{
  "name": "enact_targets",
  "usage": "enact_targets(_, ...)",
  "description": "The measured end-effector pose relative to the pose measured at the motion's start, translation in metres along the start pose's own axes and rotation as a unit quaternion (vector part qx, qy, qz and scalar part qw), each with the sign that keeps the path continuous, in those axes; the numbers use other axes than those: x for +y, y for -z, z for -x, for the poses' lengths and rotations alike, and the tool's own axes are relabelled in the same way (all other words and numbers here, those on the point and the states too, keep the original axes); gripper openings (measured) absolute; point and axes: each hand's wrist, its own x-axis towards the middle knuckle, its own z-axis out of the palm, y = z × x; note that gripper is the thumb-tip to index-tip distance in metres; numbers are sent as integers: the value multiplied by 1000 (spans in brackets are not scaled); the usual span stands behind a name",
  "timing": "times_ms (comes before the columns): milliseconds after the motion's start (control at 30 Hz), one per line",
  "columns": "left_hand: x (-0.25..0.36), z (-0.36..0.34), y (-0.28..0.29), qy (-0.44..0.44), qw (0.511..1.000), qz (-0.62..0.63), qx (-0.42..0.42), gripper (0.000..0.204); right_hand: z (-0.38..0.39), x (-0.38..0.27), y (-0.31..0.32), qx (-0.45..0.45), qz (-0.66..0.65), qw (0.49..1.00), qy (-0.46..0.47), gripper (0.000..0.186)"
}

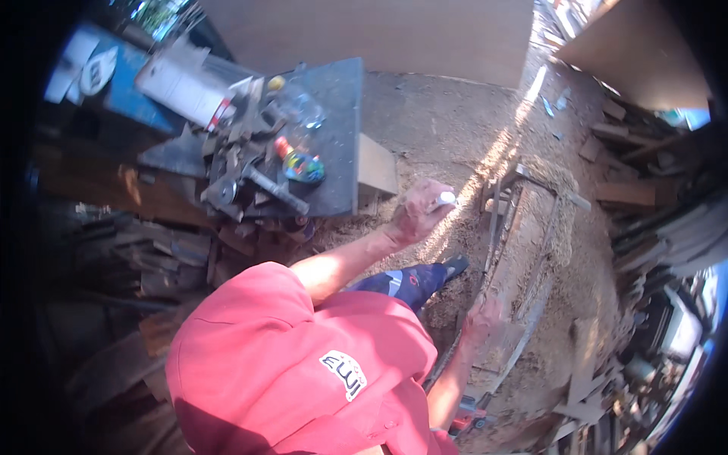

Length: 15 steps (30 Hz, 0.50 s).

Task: The person applies glue to a hole in a wooden board and hammers a wooden plug into the hole.

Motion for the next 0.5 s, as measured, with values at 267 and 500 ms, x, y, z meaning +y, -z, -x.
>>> enact_targets(267,-76,40,111,174,962,-169,125,28,-65,-251,33,-92,-288,910,282,7)
enact_targets(500,-125,55,100,180,934,-220,215,36,-18,-466,-82,-235,-67,772,587,56)
